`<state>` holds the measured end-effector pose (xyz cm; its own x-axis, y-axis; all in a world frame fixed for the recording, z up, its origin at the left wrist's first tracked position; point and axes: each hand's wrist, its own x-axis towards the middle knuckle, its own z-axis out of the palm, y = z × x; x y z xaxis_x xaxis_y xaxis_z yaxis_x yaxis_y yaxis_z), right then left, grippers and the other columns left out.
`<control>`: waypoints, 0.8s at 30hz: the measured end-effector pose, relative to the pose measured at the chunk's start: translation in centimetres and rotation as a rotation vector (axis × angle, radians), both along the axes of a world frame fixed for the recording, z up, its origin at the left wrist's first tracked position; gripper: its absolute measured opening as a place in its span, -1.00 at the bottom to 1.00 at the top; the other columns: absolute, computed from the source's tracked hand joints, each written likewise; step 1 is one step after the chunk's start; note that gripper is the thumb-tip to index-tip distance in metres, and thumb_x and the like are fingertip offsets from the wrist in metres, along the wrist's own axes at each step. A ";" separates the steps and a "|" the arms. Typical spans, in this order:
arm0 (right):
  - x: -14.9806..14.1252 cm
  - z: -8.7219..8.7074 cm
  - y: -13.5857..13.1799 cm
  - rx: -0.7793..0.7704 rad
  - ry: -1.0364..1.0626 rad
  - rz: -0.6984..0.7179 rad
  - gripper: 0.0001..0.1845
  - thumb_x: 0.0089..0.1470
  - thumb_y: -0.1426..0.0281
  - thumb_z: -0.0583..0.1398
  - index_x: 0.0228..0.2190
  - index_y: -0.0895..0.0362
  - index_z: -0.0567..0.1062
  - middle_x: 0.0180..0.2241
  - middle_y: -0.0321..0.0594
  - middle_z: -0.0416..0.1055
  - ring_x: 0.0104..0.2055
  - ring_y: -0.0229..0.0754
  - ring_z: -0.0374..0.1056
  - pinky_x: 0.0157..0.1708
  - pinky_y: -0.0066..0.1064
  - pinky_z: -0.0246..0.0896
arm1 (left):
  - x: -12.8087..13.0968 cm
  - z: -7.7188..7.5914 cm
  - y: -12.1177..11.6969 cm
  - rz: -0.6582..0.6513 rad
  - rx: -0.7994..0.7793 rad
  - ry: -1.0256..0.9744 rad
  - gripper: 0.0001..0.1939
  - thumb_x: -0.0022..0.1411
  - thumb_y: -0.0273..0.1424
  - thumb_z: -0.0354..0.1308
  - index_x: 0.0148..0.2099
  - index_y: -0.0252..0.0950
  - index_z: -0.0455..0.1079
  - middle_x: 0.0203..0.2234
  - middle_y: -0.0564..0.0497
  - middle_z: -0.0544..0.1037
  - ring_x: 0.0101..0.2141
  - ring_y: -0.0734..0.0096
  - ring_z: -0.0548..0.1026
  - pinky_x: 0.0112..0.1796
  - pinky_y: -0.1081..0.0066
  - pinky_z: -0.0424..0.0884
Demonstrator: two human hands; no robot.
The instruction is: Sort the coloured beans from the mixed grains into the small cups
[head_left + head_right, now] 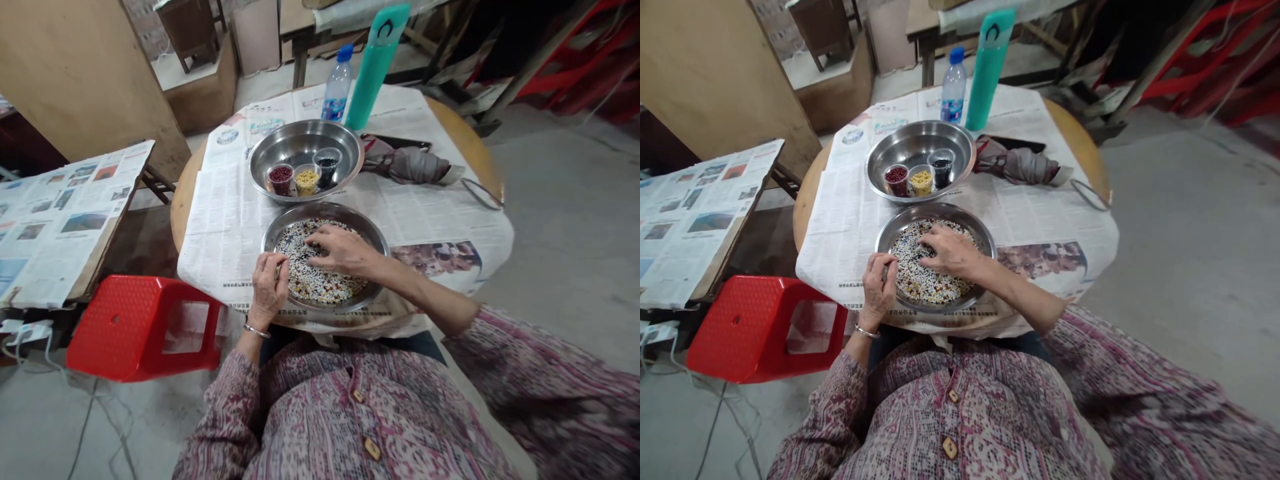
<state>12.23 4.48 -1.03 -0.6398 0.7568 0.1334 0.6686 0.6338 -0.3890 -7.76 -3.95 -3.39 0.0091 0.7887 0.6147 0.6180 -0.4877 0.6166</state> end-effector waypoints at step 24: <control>4.3 0.3 -2.5 0.089 0.047 -0.060 -0.69 0.11 0.59 0.05 -0.26 0.10 0.54 -0.13 -0.07 0.48 -0.08 -0.08 0.40 -0.08 -0.26 0.30 | -0.2 0.7 0.0 -0.007 0.016 0.093 -0.92 0.41 -0.50 0.08 -0.16 -0.25 0.38 -0.31 -0.01 0.48 -0.21 0.34 0.45 -0.12 0.33 0.42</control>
